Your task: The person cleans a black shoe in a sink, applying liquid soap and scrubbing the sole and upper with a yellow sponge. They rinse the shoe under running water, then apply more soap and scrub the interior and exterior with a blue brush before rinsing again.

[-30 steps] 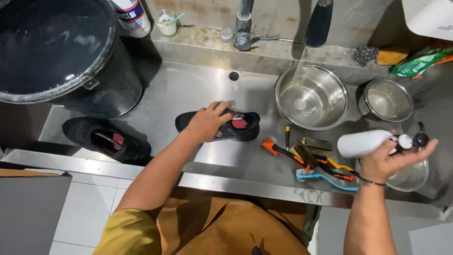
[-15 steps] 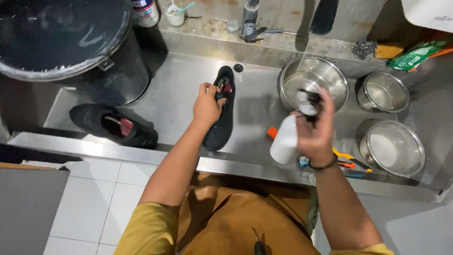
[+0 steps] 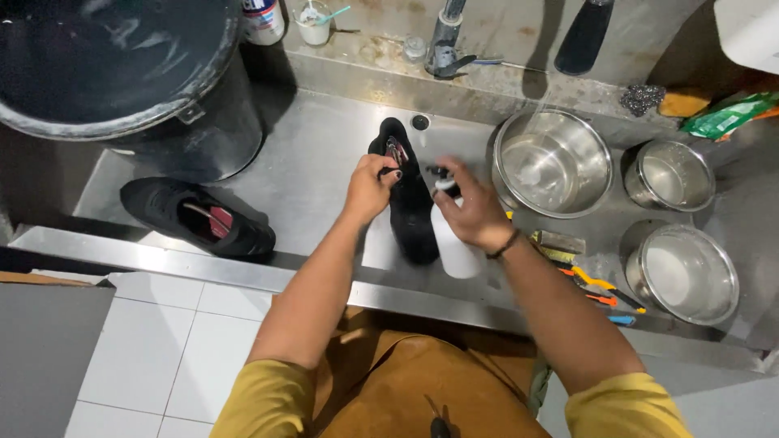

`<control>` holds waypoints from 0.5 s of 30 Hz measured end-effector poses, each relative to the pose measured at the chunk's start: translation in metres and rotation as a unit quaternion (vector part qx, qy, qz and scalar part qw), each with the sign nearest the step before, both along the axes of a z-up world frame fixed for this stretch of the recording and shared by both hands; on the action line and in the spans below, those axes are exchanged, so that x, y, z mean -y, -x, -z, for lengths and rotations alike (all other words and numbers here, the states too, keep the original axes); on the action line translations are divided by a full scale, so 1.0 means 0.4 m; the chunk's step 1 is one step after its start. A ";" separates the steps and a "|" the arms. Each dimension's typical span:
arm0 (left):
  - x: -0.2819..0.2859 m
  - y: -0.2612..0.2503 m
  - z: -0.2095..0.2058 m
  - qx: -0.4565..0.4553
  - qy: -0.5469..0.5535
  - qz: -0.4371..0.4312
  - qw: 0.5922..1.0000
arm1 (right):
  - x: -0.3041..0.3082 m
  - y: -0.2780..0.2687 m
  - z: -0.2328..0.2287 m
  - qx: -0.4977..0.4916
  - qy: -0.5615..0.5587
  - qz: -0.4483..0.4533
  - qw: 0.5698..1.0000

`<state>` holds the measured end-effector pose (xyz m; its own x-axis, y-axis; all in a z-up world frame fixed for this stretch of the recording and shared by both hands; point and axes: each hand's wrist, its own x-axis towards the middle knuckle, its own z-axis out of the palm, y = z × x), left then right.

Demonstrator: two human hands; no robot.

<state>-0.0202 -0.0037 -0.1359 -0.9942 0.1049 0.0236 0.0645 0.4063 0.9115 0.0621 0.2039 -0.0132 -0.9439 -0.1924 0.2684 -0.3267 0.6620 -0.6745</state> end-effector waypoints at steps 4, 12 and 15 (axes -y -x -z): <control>0.035 -0.012 -0.078 -0.045 0.022 0.076 0.996 | -0.053 -0.040 0.034 0.025 -0.013 -0.033 0.999; -0.034 0.055 -0.131 0.084 0.181 0.005 0.980 | -0.066 -0.056 0.027 0.045 0.014 -0.107 0.993; -0.066 0.134 -0.074 0.117 0.265 0.036 0.957 | -0.076 0.003 0.042 0.007 0.002 -0.021 1.000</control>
